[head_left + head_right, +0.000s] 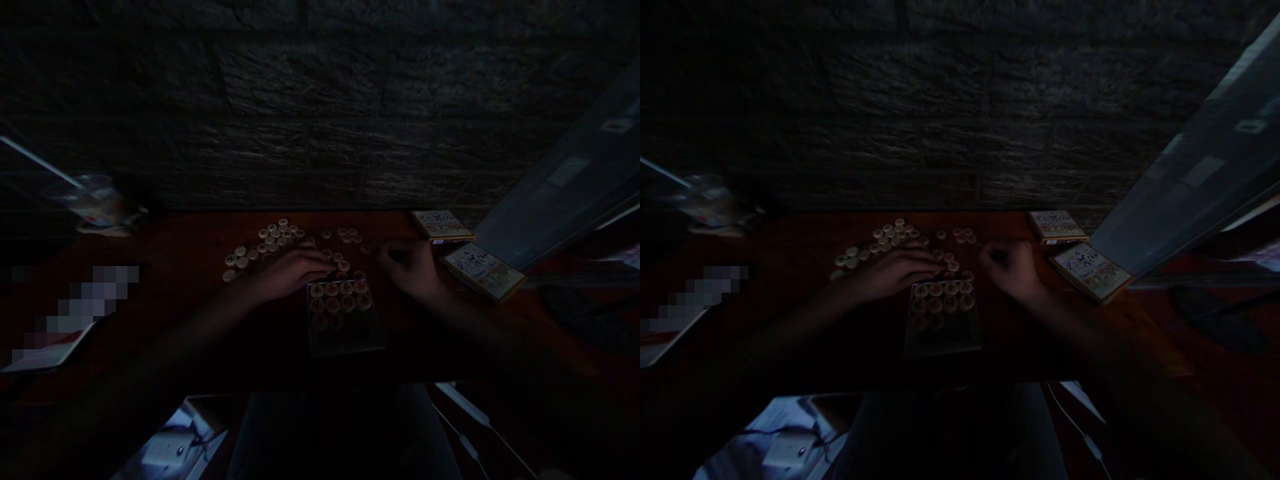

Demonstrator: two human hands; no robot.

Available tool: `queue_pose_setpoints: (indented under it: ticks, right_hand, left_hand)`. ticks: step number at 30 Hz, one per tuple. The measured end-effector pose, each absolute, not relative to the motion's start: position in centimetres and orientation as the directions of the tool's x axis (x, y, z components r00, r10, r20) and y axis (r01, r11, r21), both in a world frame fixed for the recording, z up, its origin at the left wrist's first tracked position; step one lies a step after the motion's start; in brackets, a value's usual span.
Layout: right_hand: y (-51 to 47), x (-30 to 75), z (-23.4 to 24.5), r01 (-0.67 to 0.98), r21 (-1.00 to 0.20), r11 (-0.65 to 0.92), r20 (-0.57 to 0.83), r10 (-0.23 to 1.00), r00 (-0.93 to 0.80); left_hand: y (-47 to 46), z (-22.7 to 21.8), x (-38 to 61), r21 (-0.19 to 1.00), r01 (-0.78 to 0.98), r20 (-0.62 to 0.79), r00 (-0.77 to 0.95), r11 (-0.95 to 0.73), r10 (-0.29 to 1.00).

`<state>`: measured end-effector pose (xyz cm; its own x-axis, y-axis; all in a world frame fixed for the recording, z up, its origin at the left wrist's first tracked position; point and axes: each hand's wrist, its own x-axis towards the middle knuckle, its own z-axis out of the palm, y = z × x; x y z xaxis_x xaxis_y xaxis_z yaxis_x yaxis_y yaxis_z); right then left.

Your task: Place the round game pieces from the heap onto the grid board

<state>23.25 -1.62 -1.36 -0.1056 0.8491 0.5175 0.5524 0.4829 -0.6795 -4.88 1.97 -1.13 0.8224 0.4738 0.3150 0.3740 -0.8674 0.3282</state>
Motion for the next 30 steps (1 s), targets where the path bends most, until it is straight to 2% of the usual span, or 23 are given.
queue_pose_setpoints:
  ticks: [4,9,12,15,18,24,30]
  right_hand:
    - [-1.8,23.2,-1.4,0.533,-0.698,0.477,0.495,0.860,-0.122]
    - [0.6,21.5,-0.2,0.462,-0.755,0.465,0.427,0.884,-0.193]
    - [3.0,19.7,-0.3,0.389,-0.812,0.434,0.393,0.901,-0.185]
    - [4.7,18.3,-1.3,0.304,-0.860,0.410,0.409,0.910,-0.068]
    - [4.7,18.0,-2.4,0.242,-0.880,0.409,0.423,0.906,0.007]
    - [2.3,18.9,-2.9,0.199,-0.879,0.432,0.433,0.900,-0.044]
    - [2.1,18.5,-2.9,0.127,-0.913,0.389,0.386,0.921,-0.046]
  left_hand:
    - [1.9,-1.6,-5.2,0.447,0.382,0.360,0.751,-0.809,0.554]
    - [1.9,-1.4,-4.6,0.688,0.351,0.418,0.524,-0.635,0.742]
    - [2.6,-0.7,-3.3,0.840,0.266,0.351,0.398,-0.473,0.848]
    - [3.5,-0.2,-1.6,0.926,0.184,0.260,0.320,-0.329,0.911]
    - [3.8,-0.6,-0.2,0.965,0.084,0.215,0.280,-0.247,0.936]
    - [2.3,-1.9,0.8,0.985,-0.060,0.172,0.263,-0.162,0.949]
    - [1.2,-2.8,1.3,0.973,-0.153,0.205,0.241,-0.171,0.949]
